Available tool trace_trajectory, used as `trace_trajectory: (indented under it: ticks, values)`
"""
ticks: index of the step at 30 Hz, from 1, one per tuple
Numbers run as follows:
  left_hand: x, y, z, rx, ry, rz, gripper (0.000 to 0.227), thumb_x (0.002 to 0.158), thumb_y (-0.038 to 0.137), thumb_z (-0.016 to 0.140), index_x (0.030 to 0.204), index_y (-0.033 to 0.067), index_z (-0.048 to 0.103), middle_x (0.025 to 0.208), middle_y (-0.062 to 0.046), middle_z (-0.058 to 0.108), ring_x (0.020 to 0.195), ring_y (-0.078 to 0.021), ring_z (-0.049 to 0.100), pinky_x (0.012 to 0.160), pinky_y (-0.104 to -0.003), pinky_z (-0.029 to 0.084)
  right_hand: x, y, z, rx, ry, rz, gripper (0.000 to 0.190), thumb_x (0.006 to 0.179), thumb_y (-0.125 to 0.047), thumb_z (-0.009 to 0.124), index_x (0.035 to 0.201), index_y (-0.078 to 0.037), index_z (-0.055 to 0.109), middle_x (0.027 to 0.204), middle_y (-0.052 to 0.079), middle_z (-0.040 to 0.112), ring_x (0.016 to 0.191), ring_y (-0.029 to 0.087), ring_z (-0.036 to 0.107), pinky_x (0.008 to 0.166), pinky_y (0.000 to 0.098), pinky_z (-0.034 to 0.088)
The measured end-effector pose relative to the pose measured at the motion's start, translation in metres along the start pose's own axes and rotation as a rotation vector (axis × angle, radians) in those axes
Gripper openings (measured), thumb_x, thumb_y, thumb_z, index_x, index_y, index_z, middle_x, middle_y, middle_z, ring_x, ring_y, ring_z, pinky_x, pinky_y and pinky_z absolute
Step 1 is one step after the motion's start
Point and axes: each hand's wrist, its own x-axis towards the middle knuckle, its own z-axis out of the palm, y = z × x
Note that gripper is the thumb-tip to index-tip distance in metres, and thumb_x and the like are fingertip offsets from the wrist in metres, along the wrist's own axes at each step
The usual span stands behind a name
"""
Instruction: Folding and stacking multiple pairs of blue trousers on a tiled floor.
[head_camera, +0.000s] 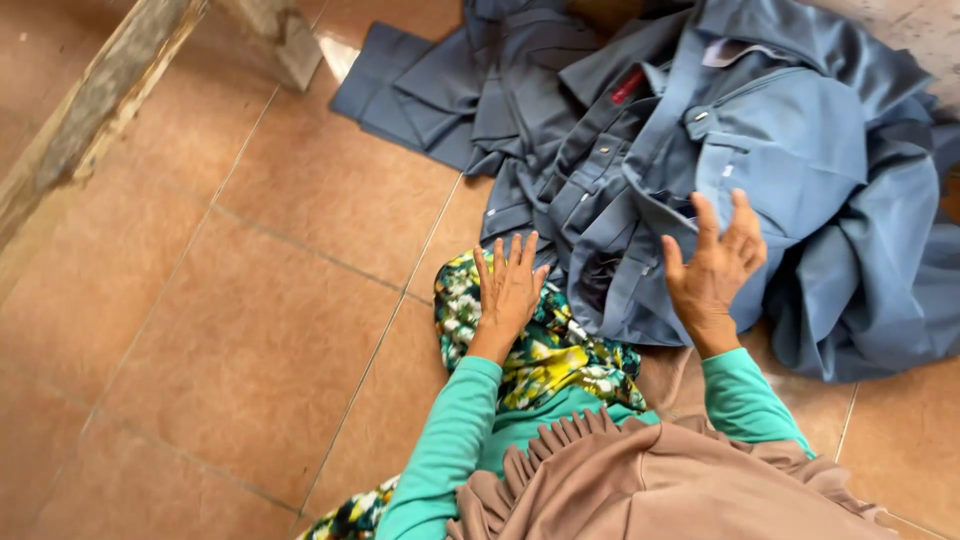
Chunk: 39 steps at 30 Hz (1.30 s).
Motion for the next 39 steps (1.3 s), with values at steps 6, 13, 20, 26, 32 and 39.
trace_trajectory:
  ticks: [6,13,20,26,32,39]
  values:
    - [0.022,0.044,-0.052,-0.391,0.019,0.162,0.066,0.103,0.041,0.052,0.162,0.0208,0.031,0.156,-0.017,0.046,0.132,-0.0407,0.055,0.111,-0.065,0.035,-0.039,0.045,0.069,0.158,-0.110,0.154,0.047,0.085,-0.007,0.078,0.131,-0.014,0.070,0.113,0.010,0.070,0.102,0.031,0.065,0.095,0.0413,0.048]
    - [0.015,0.019,-0.092,-0.899,0.099,0.234,0.058,0.085,0.009,0.078,0.139,0.0172,0.060,0.125,-0.013,0.066,0.113,-0.0328,0.067,0.095,-0.043,0.055,-0.040,-0.063,0.080,0.977,-0.381,0.388,0.046,0.084,-0.010,0.077,0.130,-0.017,0.072,0.118,0.008,0.075,0.113,0.027,0.070,0.093,0.0408,0.054]
    - [0.009,-0.039,-0.123,-0.711,0.516,-0.185,0.016,0.097,0.005,0.063,0.106,0.0131,0.074,0.092,-0.008,0.075,0.088,-0.0275,0.073,0.083,-0.037,0.057,-0.022,-0.127,0.079,1.206,-0.601,0.249,0.046,0.089,-0.006,0.073,0.134,-0.009,0.067,0.123,0.017,0.073,0.117,0.039,0.067,0.096,0.0480,0.054]
    - [0.044,-0.009,-0.116,-0.801,0.361,-0.098,0.020,0.101,0.011,0.059,0.113,0.0183,0.074,0.098,-0.006,0.076,0.089,-0.0233,0.076,0.080,-0.035,0.061,0.008,-0.146,0.078,1.023,-0.843,-0.025,0.036,0.088,-0.010,0.068,0.124,-0.008,0.070,0.117,0.018,0.072,0.111,0.041,0.068,0.094,0.0526,0.054]
    - [0.076,-0.032,-0.004,-0.745,0.055,-0.256,0.034,0.106,0.019,0.047,0.133,0.0041,0.060,0.126,-0.026,0.067,0.120,-0.0441,0.063,0.106,-0.053,0.047,0.074,-0.042,0.070,0.858,-0.466,-0.077,0.031,0.090,0.004,0.061,0.110,-0.013,0.076,0.123,0.017,0.068,0.125,0.042,0.060,0.107,0.0506,0.043]
    - [0.111,-0.036,0.042,-0.736,-0.079,-0.473,0.059,0.100,0.040,0.044,0.143,0.0001,0.049,0.145,-0.020,0.056,0.132,-0.0386,0.053,0.110,-0.044,0.040,0.134,0.031,0.129,0.106,-0.264,-0.392,0.018,0.083,-0.015,0.080,0.100,-0.021,0.084,0.162,0.016,0.049,0.153,0.039,0.030,0.120,0.0623,0.018]
